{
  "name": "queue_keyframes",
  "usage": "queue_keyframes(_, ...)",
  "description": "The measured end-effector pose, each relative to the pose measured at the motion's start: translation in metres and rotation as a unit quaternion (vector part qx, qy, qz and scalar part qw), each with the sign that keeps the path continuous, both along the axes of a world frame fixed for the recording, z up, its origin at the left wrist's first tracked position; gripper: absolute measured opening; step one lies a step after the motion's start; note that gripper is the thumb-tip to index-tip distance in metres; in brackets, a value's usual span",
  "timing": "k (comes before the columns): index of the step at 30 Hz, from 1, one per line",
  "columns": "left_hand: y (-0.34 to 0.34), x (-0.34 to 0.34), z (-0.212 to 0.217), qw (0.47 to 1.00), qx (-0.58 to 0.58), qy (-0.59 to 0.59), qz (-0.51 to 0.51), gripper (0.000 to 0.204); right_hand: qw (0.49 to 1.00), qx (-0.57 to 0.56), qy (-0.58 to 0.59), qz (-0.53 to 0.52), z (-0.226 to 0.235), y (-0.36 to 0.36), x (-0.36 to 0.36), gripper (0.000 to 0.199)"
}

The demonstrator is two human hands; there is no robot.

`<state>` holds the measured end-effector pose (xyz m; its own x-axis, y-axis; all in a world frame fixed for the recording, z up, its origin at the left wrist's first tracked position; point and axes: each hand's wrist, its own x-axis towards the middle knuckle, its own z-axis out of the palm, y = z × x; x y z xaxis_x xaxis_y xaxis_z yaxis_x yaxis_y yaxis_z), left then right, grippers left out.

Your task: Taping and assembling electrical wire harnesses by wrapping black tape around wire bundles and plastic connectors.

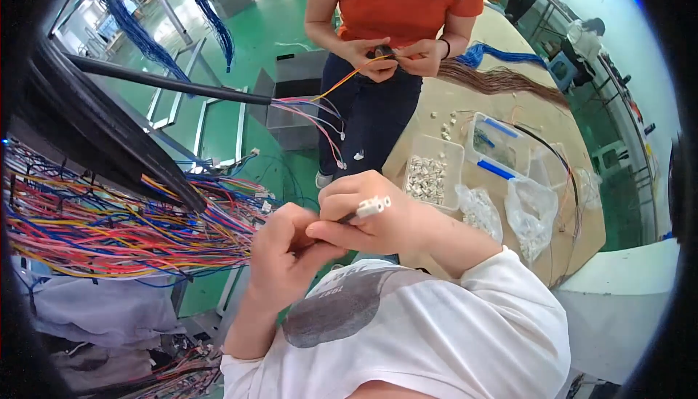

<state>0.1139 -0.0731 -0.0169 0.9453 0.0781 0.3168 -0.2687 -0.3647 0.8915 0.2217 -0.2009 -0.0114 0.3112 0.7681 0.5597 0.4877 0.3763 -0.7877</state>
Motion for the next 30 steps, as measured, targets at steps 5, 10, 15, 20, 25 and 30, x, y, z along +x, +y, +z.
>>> queue_keyframes(5, 0.001, 0.009, 0.015, 0.976, -0.104, 0.188, -0.018, 0.061, 0.988, 0.055, -0.092, -0.109, -0.008, 0.003, -0.003, 0.019)
queue_keyframes(10, 0.006, 0.021, 0.015, 0.880, -0.412, 0.210, -0.106, 0.055, 0.986, 0.089, 0.004, -0.139, -0.004, 0.003, -0.006, 0.014)
queue_keyframes(15, -0.002, 0.011, 0.017, 0.879, -0.476, 0.035, -0.020, 0.044, 0.984, 0.093, 0.079, -0.127, -0.001, -0.013, -0.007, 0.020)
queue_keyframes(20, 0.017, 0.013, 0.006, 0.958, -0.160, -0.189, -0.143, 0.047, 0.965, 0.031, 0.227, -0.131, 0.009, -0.010, -0.013, 0.024)
queue_keyframes(25, -0.007, 0.011, 0.004, 0.976, -0.217, -0.004, 0.030, 0.012, 0.981, 0.020, 0.174, -0.086, 0.016, -0.007, -0.006, 0.027)
queue_keyframes(30, 0.004, 0.013, 0.005, 0.995, -0.065, -0.078, 0.015, 0.014, 0.997, 0.030, -0.007, -0.075, 0.006, -0.001, 0.001, 0.021)
